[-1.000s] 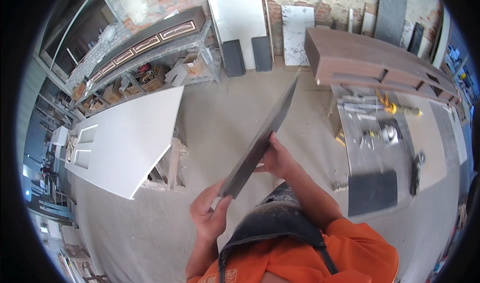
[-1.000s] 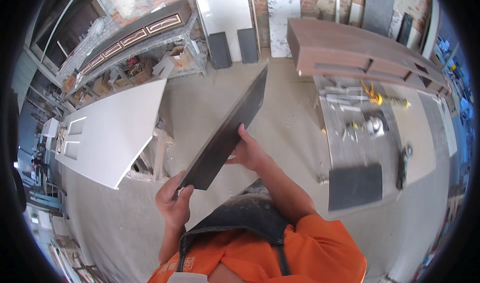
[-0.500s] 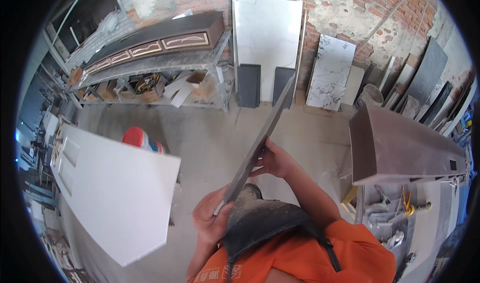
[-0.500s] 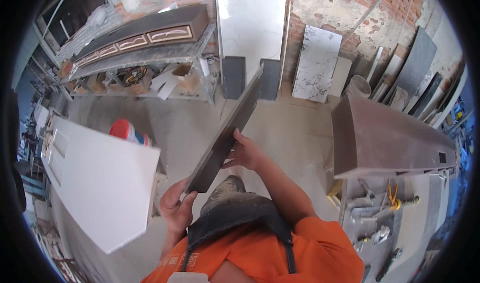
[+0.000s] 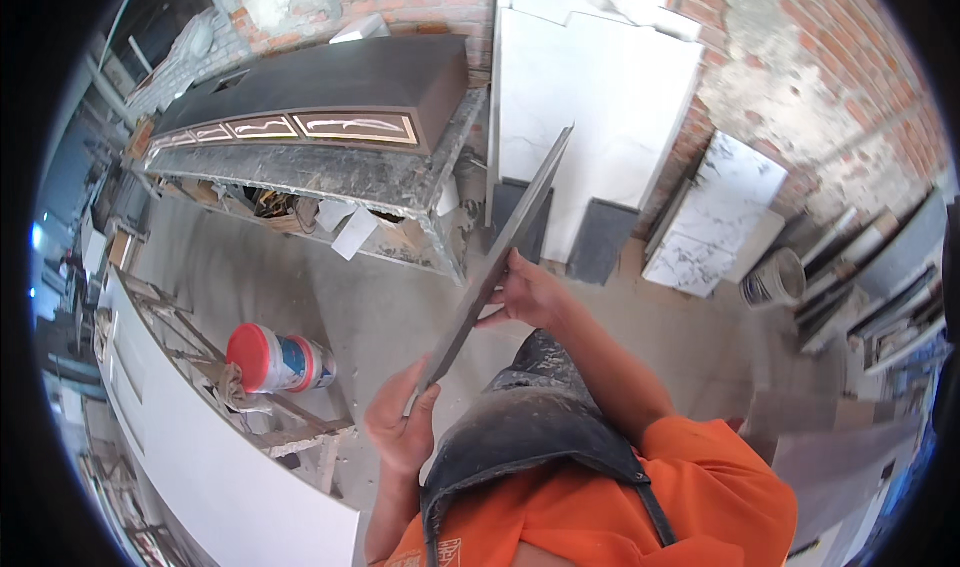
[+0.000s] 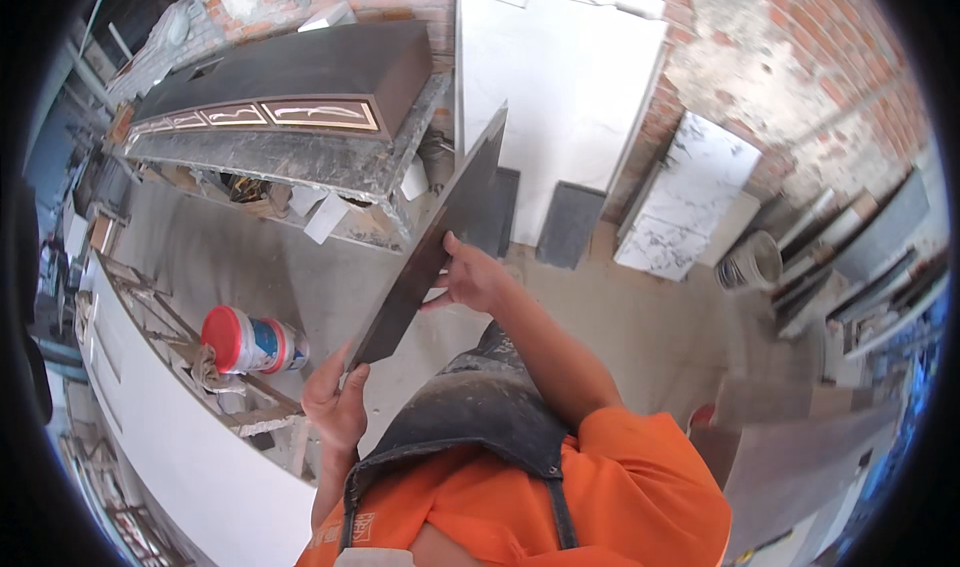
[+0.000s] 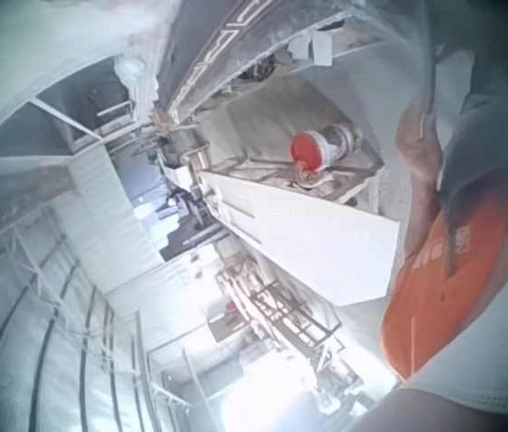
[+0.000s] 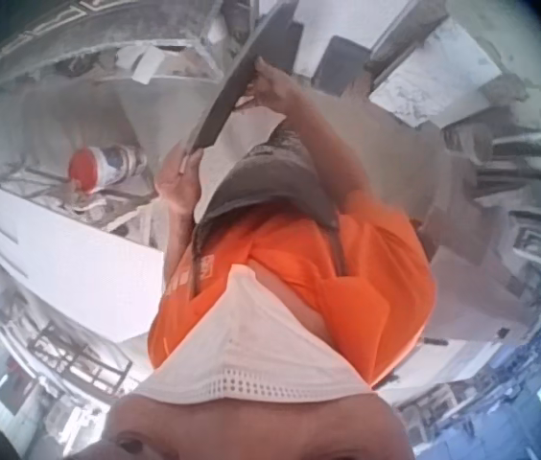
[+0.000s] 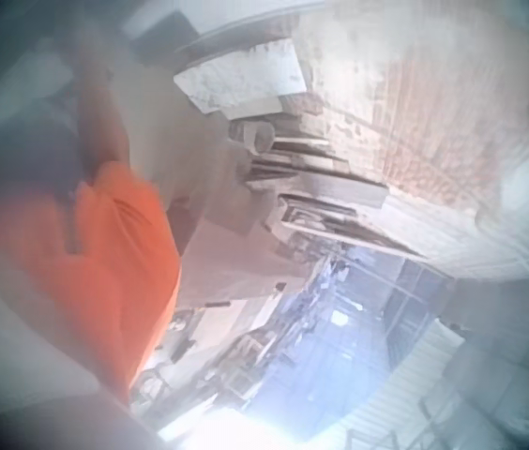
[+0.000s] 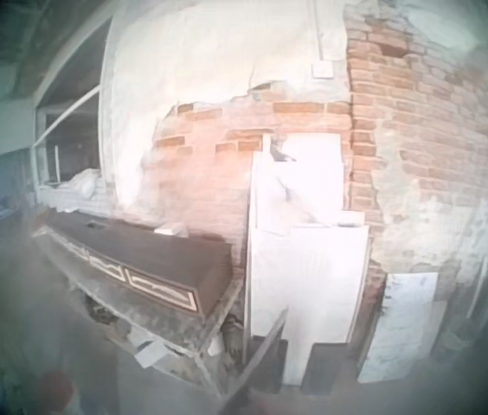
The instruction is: The person handles a dark rectangular stone slab, repeatedly aligns it against a larger curved stone piece, and uses an angle grinder to smooth the slab's edge. The person then places the slab on a workbench and continues to inspect and adjust its position.
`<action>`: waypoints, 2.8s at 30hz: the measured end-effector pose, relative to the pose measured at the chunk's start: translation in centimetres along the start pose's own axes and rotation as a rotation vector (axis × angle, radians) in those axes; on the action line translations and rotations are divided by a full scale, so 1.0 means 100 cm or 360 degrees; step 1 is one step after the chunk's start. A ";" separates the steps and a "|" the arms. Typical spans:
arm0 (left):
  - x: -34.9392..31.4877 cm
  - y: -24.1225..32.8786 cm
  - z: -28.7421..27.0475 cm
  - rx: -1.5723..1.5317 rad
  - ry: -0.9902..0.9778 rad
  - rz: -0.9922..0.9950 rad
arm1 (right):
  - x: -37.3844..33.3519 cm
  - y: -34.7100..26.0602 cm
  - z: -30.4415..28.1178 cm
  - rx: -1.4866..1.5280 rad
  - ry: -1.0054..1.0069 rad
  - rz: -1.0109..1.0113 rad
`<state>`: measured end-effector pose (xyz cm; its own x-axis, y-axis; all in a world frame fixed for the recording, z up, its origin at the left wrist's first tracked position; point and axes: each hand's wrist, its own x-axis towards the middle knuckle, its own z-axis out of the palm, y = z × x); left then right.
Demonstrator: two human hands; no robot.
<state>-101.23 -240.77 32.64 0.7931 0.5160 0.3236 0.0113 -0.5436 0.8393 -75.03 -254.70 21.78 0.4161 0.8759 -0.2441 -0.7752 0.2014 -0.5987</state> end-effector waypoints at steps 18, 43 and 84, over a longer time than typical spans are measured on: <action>0.302 -0.078 0.180 0.0100 0.0445 -0.0530 | 0.317 -0.221 -0.135 0.0189 -0.0012 0.0511; 0.428 -0.136 0.284 -0.0225 0.1160 -0.1191 | 0.431 -0.253 -0.218 0.0164 0.0065 0.0536; 0.456 -0.144 0.314 -0.0448 0.1834 -0.1126 | 0.443 -0.260 -0.211 0.0038 0.0032 0.0597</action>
<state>-46.12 -230.23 21.56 -0.2785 0.9495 -0.1448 -0.0349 0.1407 0.9894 -26.39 -230.43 10.47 0.1102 0.8820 -0.4582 -0.8863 -0.1214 -0.4469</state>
